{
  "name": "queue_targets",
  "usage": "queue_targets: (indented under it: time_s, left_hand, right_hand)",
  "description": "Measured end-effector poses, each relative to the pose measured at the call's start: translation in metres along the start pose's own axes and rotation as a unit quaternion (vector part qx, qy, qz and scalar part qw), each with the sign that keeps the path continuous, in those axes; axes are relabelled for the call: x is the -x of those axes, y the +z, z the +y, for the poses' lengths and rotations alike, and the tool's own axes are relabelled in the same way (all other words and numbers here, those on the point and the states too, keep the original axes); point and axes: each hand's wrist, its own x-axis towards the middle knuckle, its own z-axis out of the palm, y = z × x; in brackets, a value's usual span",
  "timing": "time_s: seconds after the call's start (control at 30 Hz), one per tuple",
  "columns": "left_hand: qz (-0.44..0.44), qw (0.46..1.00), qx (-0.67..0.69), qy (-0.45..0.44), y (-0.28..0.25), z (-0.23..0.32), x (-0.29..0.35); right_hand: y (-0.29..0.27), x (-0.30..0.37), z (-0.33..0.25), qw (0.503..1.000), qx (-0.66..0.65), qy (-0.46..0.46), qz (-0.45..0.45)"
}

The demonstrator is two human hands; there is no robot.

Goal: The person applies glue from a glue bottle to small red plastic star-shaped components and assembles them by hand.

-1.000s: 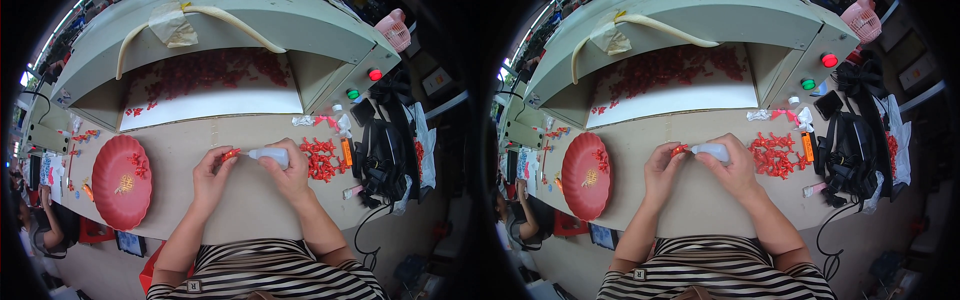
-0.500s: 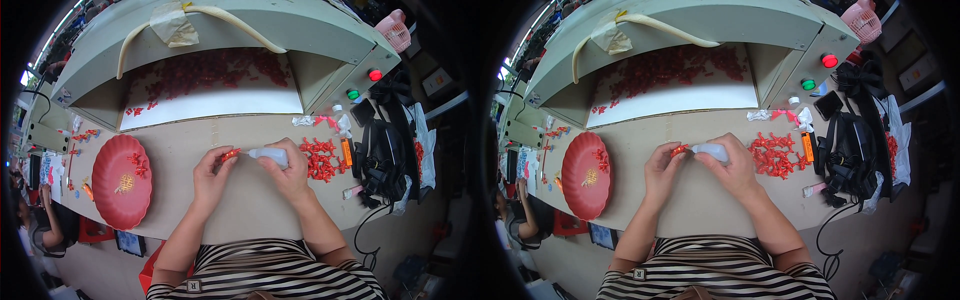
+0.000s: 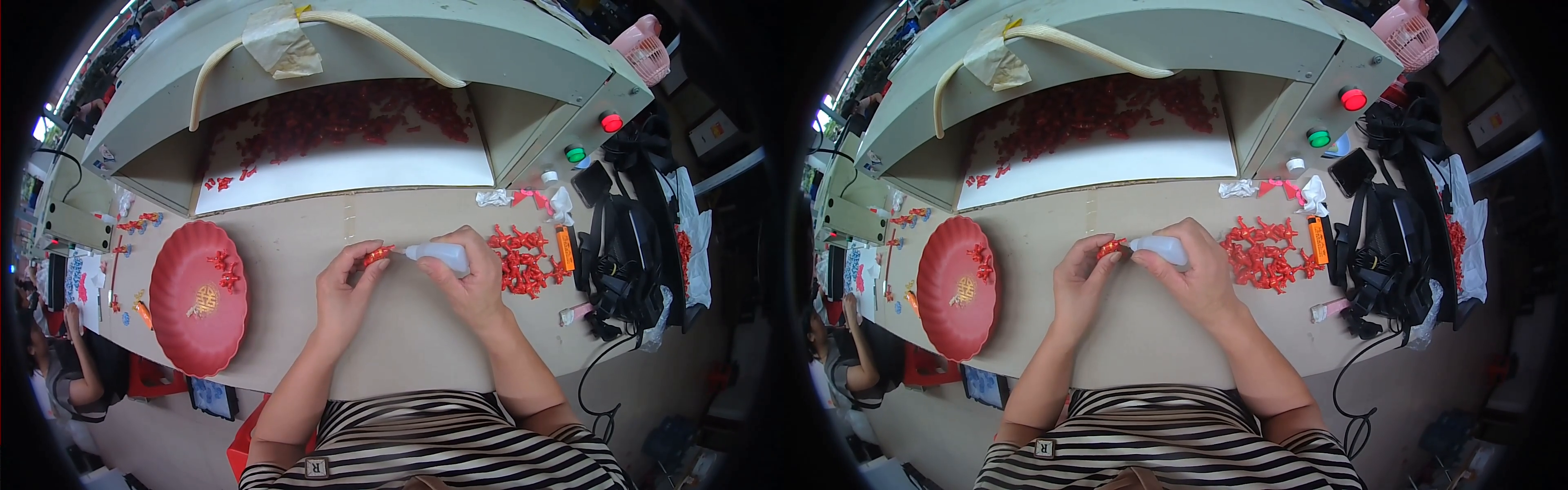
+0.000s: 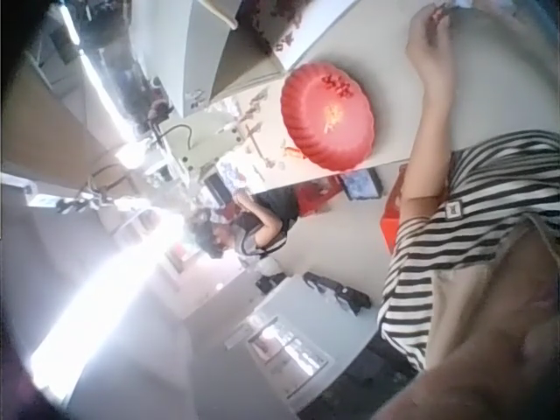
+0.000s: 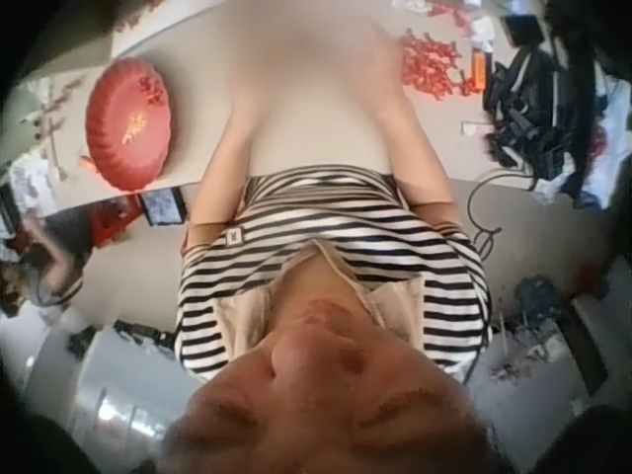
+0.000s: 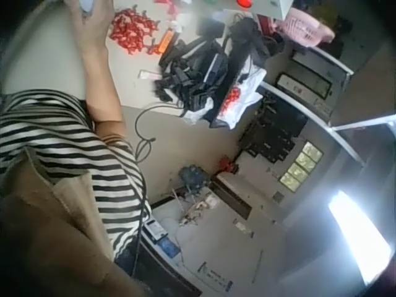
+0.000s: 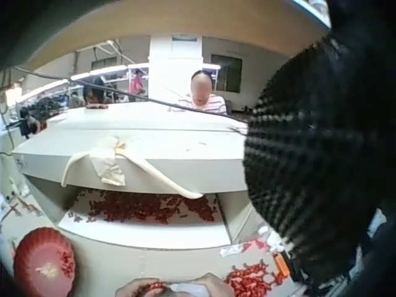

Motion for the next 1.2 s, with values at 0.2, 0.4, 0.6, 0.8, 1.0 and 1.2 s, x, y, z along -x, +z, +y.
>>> queue_targets:
  time_s: [0.2,0.4,0.6,0.8,1.0,1.2]
  left_hand:
    - [0.02,0.999,0.032,0.003,0.0,0.0,-0.001]
    - [0.022,0.997,0.067,-0.01,-0.004,0.006,-0.001]
    - [0.017,0.996,0.085,-0.006,-0.007,0.013,-0.001]
    - [0.02,0.996,0.092,0.005,-0.006,0.008,-0.001]
    - [0.023,0.994,0.103,-0.005,-0.008,0.011,0.001]
    - [0.006,0.995,0.1,-0.005,-0.007,0.01,0.002]
  right_hand:
    - [-0.005,-0.004,0.01,0.978,-0.162,0.128,0.017]
    - [-0.004,-0.028,0.018,0.955,-0.219,0.199,-0.013]
    - [0.001,-0.092,0.044,0.971,-0.069,0.224,-0.054]
    - [0.018,-0.155,0.1,0.971,0.231,-0.063,0.001]
    - [0.028,-0.174,0.084,0.92,0.383,0.005,-0.088]
    - [0.017,-0.143,0.081,0.976,0.206,-0.061,0.016]
